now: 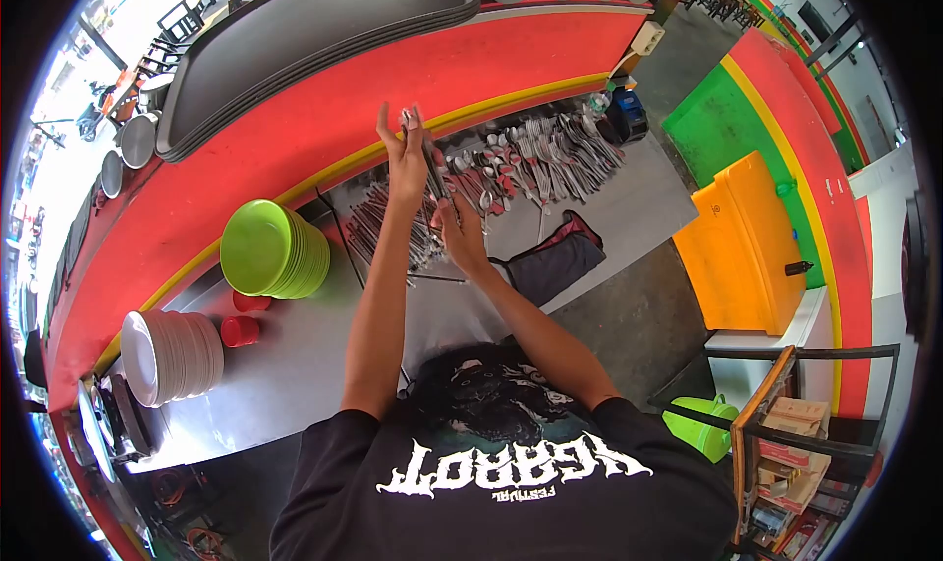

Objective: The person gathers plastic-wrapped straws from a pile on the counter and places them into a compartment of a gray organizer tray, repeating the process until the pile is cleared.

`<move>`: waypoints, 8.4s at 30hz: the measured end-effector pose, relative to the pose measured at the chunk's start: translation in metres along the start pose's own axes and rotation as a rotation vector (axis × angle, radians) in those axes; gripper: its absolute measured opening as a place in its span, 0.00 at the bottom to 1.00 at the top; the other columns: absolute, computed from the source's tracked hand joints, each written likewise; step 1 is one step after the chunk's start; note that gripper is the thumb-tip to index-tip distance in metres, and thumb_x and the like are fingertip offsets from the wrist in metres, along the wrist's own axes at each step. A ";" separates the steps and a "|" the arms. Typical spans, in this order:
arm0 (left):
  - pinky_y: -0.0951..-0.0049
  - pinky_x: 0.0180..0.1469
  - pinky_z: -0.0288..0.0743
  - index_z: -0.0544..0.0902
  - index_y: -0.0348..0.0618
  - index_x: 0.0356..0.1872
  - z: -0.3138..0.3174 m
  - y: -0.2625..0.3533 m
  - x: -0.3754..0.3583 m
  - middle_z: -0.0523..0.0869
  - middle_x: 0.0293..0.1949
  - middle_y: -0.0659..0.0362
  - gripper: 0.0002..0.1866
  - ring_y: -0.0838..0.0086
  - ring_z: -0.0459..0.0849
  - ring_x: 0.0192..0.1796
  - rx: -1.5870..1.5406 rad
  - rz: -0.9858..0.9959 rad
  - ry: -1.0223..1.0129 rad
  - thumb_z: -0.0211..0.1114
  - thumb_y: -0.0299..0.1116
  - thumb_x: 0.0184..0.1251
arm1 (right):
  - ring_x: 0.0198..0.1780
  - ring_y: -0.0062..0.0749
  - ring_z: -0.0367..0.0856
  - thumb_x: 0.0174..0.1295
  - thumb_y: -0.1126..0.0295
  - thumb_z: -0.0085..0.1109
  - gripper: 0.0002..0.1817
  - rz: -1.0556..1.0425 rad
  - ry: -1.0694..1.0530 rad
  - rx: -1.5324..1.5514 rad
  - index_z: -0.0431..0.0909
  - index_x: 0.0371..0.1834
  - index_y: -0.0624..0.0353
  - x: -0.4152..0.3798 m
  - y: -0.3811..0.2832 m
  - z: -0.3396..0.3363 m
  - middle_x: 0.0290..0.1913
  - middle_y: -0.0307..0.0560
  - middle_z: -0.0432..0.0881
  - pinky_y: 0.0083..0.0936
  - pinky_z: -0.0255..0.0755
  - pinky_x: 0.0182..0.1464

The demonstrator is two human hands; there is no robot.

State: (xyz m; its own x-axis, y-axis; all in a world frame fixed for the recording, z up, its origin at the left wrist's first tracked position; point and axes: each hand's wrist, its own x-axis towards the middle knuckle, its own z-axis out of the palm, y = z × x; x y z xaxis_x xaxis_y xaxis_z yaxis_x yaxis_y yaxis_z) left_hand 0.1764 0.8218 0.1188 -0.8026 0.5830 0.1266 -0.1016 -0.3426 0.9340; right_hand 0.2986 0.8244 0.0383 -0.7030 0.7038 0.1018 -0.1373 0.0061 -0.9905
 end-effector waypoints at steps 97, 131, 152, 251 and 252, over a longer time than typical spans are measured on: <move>0.75 0.51 0.74 0.81 0.32 0.49 0.087 0.246 0.188 0.87 0.43 0.52 0.16 0.73 0.85 0.46 0.289 0.678 -0.233 0.53 0.36 0.76 | 0.42 0.27 0.84 0.66 0.73 0.57 0.08 -0.786 0.033 -0.218 0.81 0.43 0.64 0.312 -0.280 -0.046 0.39 0.45 0.86 0.21 0.75 0.45; 0.71 0.39 0.77 0.79 0.38 0.47 -0.171 -0.166 -0.135 0.87 0.35 0.55 0.11 0.70 0.86 0.37 0.534 -0.143 0.286 0.59 0.32 0.68 | 0.49 0.58 0.74 0.63 0.78 0.53 0.14 -0.235 -0.104 -0.998 0.73 0.52 0.67 0.016 0.128 0.023 0.45 0.59 0.73 0.45 0.70 0.51; 0.68 0.48 0.77 0.80 0.39 0.53 -0.156 -0.167 -0.118 0.88 0.40 0.52 0.16 0.66 0.87 0.45 0.571 -0.173 0.332 0.60 0.35 0.70 | 0.49 0.62 0.76 0.61 0.71 0.58 0.15 -0.046 -0.157 -0.804 0.75 0.48 0.68 -0.001 0.128 0.039 0.46 0.64 0.76 0.47 0.71 0.52; 0.60 0.56 0.77 0.86 0.48 0.47 0.187 0.095 0.443 0.86 0.50 0.50 0.18 0.58 0.85 0.54 1.675 0.296 -0.018 0.49 0.39 0.66 | 0.48 0.53 0.84 0.56 0.67 0.60 0.12 -0.381 0.045 -1.196 0.84 0.38 0.64 0.476 -0.241 -0.089 0.42 0.62 0.85 0.41 0.79 0.52; 0.60 0.56 0.77 0.86 0.47 0.46 0.186 0.094 0.442 0.86 0.49 0.50 0.18 0.57 0.85 0.54 1.658 0.330 -0.007 0.50 0.40 0.66 | 0.49 0.52 0.84 0.55 0.65 0.63 0.13 -0.358 0.078 -1.184 0.84 0.37 0.63 0.475 -0.241 -0.088 0.43 0.61 0.85 0.40 0.79 0.52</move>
State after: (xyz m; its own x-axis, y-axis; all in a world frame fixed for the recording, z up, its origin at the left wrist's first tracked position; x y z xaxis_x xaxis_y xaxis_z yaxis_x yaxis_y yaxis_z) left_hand -0.0786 1.1851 0.3246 -0.6593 0.6539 0.3711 0.7430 0.6421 0.1886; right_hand 0.0591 1.2193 0.3167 -0.7070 0.5707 0.4178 0.4306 0.8159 -0.3858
